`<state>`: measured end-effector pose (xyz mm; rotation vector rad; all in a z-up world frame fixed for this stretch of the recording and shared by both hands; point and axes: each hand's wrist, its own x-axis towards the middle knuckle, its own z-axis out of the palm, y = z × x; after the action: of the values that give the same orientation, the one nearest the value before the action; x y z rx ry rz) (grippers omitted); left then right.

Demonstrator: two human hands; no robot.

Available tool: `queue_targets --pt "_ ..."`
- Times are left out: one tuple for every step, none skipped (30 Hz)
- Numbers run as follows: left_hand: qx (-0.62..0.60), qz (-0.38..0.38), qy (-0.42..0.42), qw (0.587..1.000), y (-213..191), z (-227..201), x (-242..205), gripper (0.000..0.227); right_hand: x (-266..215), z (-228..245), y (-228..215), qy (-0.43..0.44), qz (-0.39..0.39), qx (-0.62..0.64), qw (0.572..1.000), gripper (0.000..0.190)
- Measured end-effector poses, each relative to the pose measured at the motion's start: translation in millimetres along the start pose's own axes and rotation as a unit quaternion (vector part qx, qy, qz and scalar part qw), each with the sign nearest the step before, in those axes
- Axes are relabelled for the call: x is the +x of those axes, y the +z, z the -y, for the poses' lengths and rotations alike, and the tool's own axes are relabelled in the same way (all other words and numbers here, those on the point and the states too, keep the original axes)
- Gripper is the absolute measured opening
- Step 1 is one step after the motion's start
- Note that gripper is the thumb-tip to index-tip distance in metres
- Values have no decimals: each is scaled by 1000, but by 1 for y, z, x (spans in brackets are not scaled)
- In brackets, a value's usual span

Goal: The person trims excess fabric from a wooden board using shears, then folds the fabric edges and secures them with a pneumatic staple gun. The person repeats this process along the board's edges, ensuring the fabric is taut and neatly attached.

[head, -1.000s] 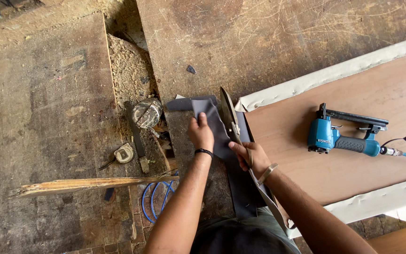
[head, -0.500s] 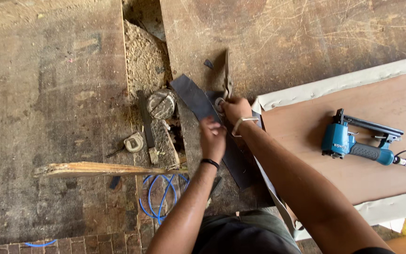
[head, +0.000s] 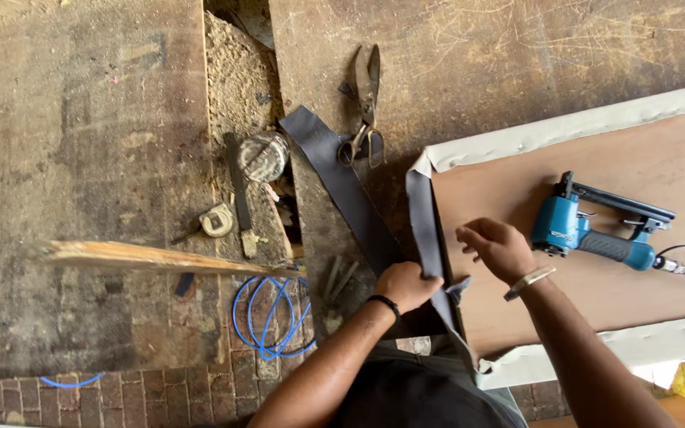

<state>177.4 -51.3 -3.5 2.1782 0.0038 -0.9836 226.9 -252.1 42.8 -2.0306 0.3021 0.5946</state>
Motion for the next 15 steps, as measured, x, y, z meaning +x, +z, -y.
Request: queue_targets --pt "18 -34 5 999 8 2 0 46 -8 -11 -8 -43 5 -61 997 29" --pt "4 -55 -2 998 16 5 -1 45 -16 -22 -14 -87 10 -120 989 32" --pt "-14 -81 -12 997 25 8 -2 44 -22 -32 -16 -161 28 -168 972 39" --pt "-31 -107 -23 994 33 11 -5 43 -29 -42 -14 -235 46 -213 947 46" --pt "-48 -135 -37 989 41 12 -7 45 -33 -50 -15 -309 66 -257 913 53" --pt "-65 -163 -50 983 47 14 -10 47 -36 -57 -8 -286 85 -299 906 39" --pt "-113 -183 -70 974 57 13 -12 45 -39 -65 -7 -261 102 -346 895 25" --pt "-161 -202 -90 962 67 12 -14 43 -39 -74 -8 -299 94 -346 884 19" --pt "-186 -229 -86 952 78 9 -15 42 -40 -81 -7 -333 86 -343 874 14" --pt "-212 -256 -82 940 90 5 -16 41 -44 -89 -13 -367 77 -339 863 8" --pt "-229 -288 -79 927 100 6 -21 41 -49 -97 -20 -331 103 -281 895 10" --pt "-230 -318 -76 916 114 3 -25 40 -55 -104 -28 -291 131 -223 921 12" --pt "-232 -350 -71 905 124 0 -27 39 -59 -105 -35 -250 156 -167 941 15" --pt "-233 -380 -65 893 133 -1 -30 38 -61 -103 -36 -233 145 -130 953 14" --pt "-240 -383 -83 888 146 -2 -34 40 -70 -101 -37 -210 132 -95 964 14"
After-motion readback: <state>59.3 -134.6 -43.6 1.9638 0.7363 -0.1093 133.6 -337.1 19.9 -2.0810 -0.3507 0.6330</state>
